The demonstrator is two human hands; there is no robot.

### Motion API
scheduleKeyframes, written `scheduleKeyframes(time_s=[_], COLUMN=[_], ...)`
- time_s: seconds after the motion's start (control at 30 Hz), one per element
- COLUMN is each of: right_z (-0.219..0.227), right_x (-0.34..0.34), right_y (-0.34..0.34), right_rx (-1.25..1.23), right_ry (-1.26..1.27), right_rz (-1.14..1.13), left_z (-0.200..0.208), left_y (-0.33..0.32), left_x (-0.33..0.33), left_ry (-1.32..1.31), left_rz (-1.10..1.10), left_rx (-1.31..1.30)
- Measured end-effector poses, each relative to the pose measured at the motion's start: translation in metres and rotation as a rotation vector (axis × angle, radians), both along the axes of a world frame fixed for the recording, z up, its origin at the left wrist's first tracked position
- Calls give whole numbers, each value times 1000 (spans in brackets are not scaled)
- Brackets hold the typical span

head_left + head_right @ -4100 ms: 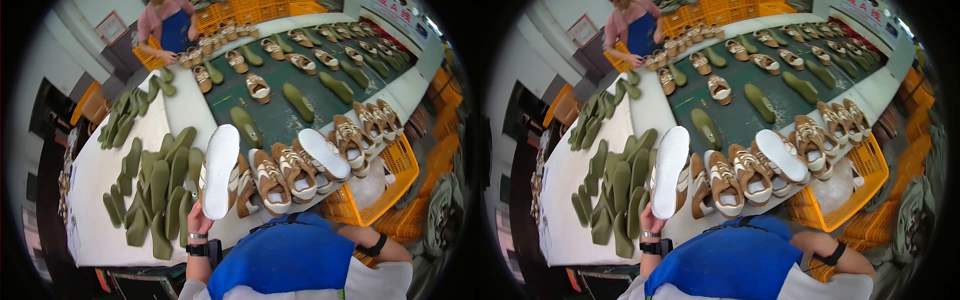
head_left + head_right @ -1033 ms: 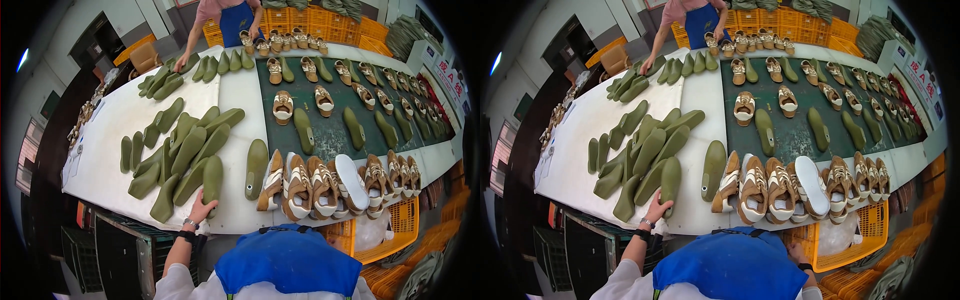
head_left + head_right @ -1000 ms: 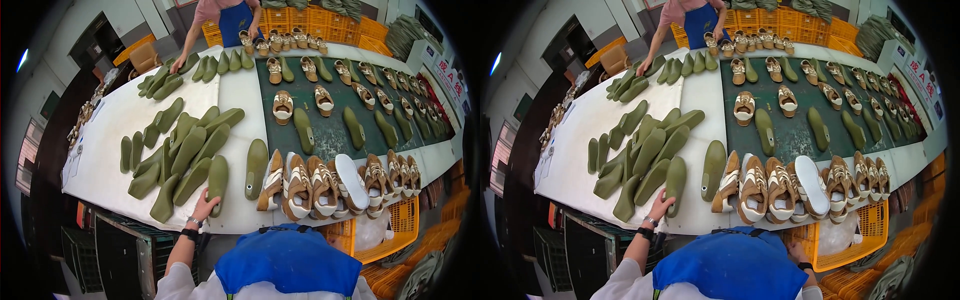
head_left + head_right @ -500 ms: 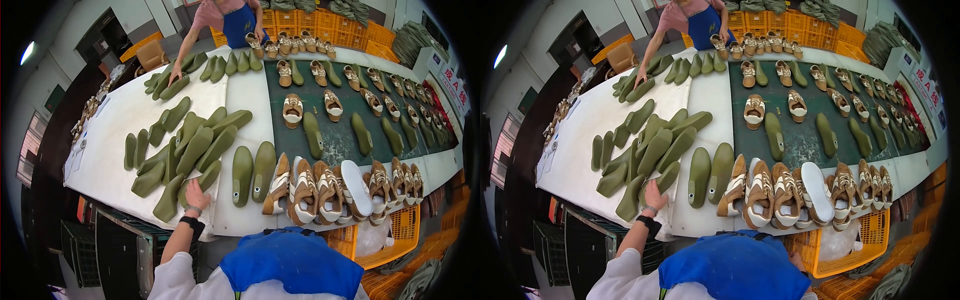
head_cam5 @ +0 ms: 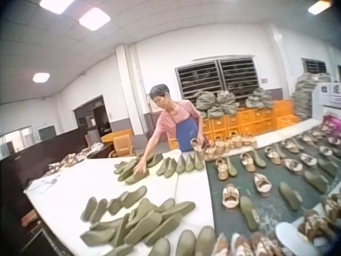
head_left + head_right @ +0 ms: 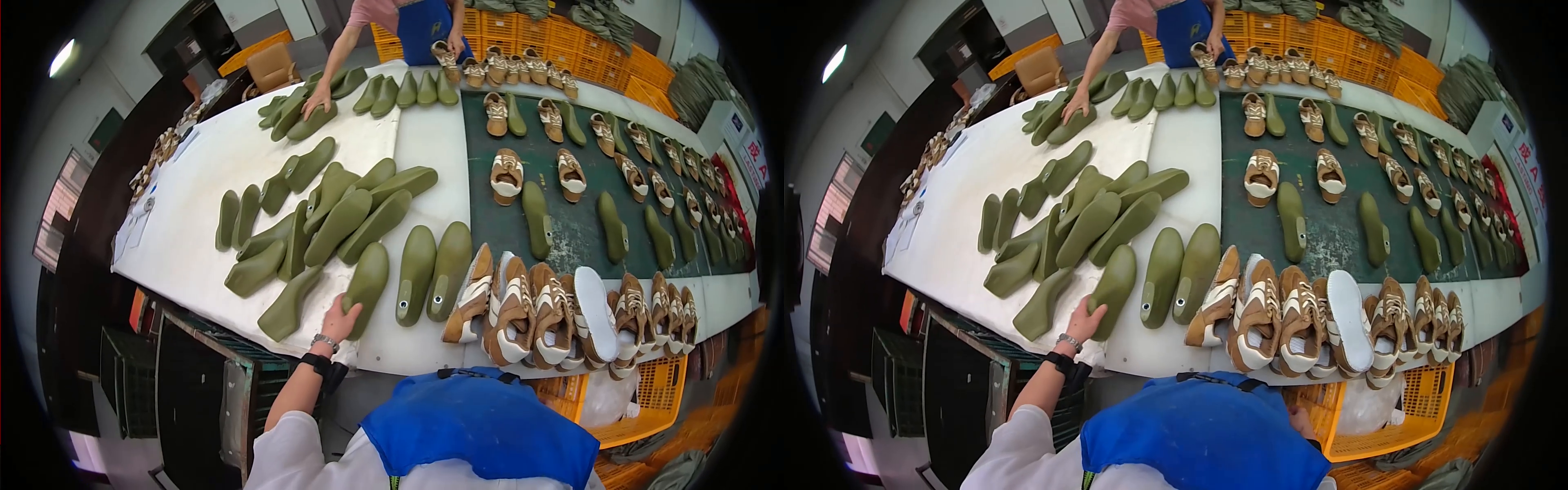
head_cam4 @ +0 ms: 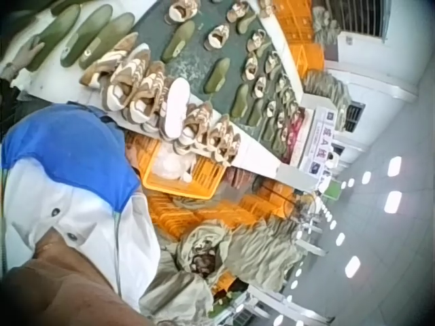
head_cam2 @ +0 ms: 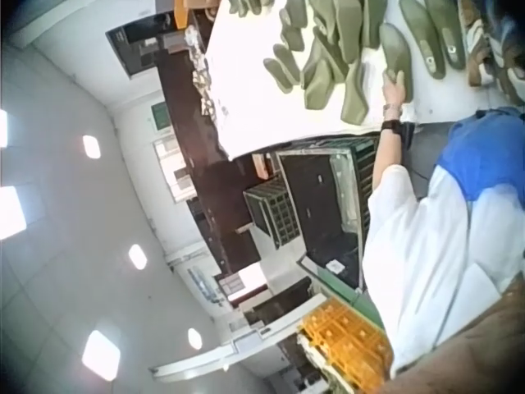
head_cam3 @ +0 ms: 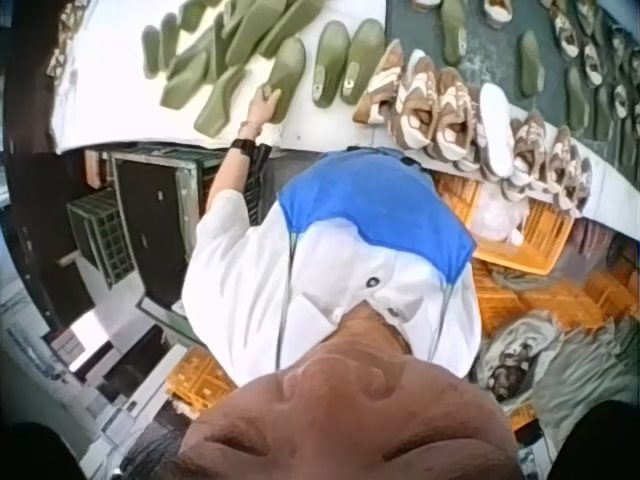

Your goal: Sort and organize green shoe lasts and finished shoes onto a production line and into storage bags.

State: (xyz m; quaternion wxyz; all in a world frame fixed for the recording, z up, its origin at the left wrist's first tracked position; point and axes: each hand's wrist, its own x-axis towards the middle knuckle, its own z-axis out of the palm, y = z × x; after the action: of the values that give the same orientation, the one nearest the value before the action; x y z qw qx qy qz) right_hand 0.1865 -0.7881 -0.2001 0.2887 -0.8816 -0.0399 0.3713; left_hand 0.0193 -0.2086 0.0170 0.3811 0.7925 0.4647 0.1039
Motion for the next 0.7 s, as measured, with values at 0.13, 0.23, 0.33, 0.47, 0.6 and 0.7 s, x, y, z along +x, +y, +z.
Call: scheduleKeyframes(time_s=[0.13,0.23,0.33,0.47,0.6,0.7], right_z=[-17,129,87,97,81,73], right_x=[2,13,28,17,1,-3], right_y=[-12,68,53,68,66,53], right_rx=[61,34,-35,37,-6,-13], right_ry=[-24,13,77,-6,-85,-9], right_rz=[122,18,-8,1,76,43], left_z=[-14,-21,-14,9,6,-1], left_y=[41,88,86,90,100,88], left_x=[-19,-96,-108,-89,-81,-62], left_ry=[-68,418,684,773,378,16], left_rz=[-98,2,25,-2,-43,96], left_rx=[164,704,615,436,-72,-832])
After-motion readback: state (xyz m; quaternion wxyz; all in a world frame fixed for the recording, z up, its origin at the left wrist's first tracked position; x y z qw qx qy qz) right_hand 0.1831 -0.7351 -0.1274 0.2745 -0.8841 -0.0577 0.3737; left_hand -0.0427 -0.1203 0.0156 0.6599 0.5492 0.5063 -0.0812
